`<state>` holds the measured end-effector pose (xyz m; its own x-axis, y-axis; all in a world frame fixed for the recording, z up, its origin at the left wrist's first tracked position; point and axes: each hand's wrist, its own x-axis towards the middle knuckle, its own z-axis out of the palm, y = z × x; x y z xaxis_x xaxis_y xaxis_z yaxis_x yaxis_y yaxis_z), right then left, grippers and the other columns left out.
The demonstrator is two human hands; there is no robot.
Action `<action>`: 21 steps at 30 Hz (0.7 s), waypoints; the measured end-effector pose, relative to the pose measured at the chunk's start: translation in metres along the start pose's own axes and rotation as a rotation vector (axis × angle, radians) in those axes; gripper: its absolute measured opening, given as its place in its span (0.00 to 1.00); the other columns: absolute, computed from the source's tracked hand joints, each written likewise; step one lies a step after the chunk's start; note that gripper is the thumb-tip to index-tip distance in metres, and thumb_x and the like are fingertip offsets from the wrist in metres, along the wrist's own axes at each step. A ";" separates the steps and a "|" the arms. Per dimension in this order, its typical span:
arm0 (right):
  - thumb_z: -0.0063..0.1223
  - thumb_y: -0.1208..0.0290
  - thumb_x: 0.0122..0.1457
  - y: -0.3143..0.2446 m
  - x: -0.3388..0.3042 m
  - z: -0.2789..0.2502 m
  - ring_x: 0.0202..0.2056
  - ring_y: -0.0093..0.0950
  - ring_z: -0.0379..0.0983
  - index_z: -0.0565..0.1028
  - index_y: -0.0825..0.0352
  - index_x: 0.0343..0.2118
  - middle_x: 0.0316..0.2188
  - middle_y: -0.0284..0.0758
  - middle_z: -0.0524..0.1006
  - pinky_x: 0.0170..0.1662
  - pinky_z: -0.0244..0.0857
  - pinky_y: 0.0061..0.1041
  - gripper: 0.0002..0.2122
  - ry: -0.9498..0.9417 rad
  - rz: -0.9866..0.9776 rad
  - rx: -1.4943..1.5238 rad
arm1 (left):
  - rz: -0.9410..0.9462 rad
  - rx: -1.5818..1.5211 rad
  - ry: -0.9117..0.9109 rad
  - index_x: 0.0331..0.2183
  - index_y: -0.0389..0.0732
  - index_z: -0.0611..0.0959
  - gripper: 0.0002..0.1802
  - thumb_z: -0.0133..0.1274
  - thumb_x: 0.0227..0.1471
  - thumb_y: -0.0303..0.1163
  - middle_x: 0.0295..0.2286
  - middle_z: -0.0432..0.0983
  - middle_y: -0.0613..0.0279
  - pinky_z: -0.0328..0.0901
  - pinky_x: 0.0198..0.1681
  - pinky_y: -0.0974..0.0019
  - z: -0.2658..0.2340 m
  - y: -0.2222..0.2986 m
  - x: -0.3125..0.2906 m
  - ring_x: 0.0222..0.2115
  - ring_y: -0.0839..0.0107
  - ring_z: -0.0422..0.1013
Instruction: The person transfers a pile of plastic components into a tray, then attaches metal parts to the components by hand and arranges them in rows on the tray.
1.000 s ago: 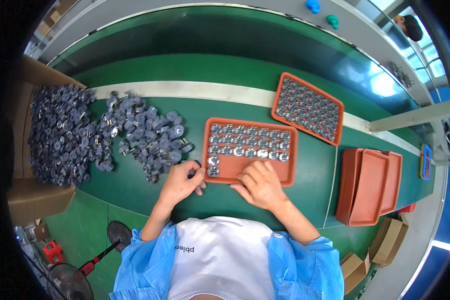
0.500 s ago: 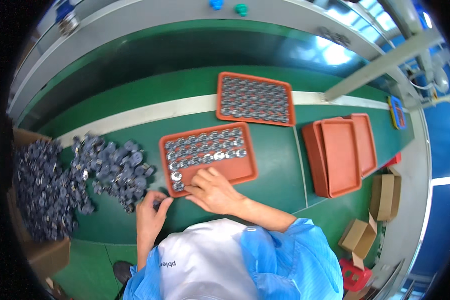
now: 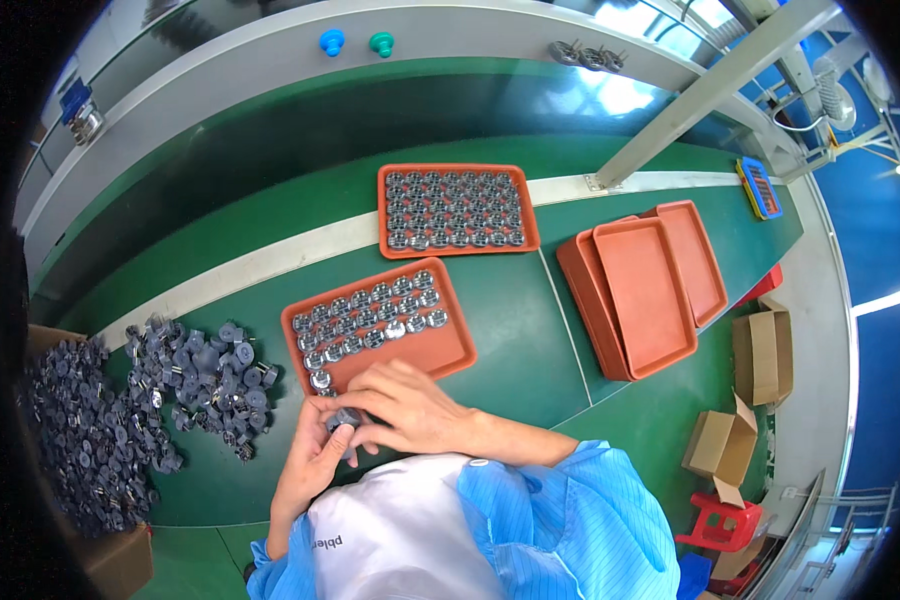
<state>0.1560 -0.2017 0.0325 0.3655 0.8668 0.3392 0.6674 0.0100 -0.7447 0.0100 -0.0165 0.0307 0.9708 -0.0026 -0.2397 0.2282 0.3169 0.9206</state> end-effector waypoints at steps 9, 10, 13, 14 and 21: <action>0.59 0.76 0.62 0.106 -0.085 -0.135 0.78 0.47 0.52 0.70 0.65 0.68 0.73 0.45 0.64 0.77 0.42 0.60 0.29 0.389 0.639 -1.405 | -0.078 0.030 -0.051 0.62 0.39 0.70 0.20 0.52 0.73 0.29 0.46 0.77 0.56 0.69 0.35 0.71 0.000 -0.002 -0.004 0.37 0.72 0.78; 0.61 0.75 0.60 0.110 -0.094 -0.142 0.79 0.47 0.49 0.68 0.64 0.70 0.75 0.43 0.61 0.78 0.39 0.61 0.33 0.339 0.720 -1.474 | -0.095 0.063 -0.074 0.62 0.39 0.70 0.20 0.53 0.72 0.27 0.46 0.78 0.57 0.69 0.35 0.71 0.001 -0.003 -0.003 0.37 0.72 0.77; 0.54 0.78 0.63 0.118 -0.107 -0.146 0.77 0.44 0.55 0.74 0.62 0.66 0.75 0.43 0.62 0.75 0.51 0.56 0.26 0.329 0.637 -1.496 | -0.115 0.099 -0.100 0.62 0.38 0.70 0.21 0.54 0.71 0.26 0.46 0.79 0.57 0.72 0.35 0.71 0.001 -0.002 0.000 0.38 0.74 0.79; 0.51 0.79 0.63 0.121 -0.108 -0.146 0.76 0.43 0.57 0.76 0.61 0.64 0.75 0.44 0.63 0.74 0.55 0.54 0.25 0.350 0.596 -1.457 | -0.117 0.100 -0.089 0.62 0.38 0.70 0.21 0.54 0.71 0.26 0.46 0.79 0.57 0.72 0.35 0.71 0.002 -0.003 -0.001 0.38 0.74 0.79; 0.50 0.76 0.67 0.136 -0.120 -0.169 0.72 0.42 0.66 0.81 0.61 0.57 0.71 0.44 0.69 0.71 0.63 0.50 0.17 0.383 0.464 -1.513 | -0.121 0.102 -0.021 0.61 0.39 0.71 0.21 0.54 0.71 0.26 0.47 0.79 0.59 0.72 0.35 0.72 -0.002 -0.002 -0.006 0.38 0.75 0.79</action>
<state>0.3120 -0.3887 -0.0125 0.6821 0.4857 0.5467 0.3684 -0.8740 0.3169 0.0033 -0.0152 0.0300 0.9369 -0.0548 -0.3453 0.3488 0.2149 0.9122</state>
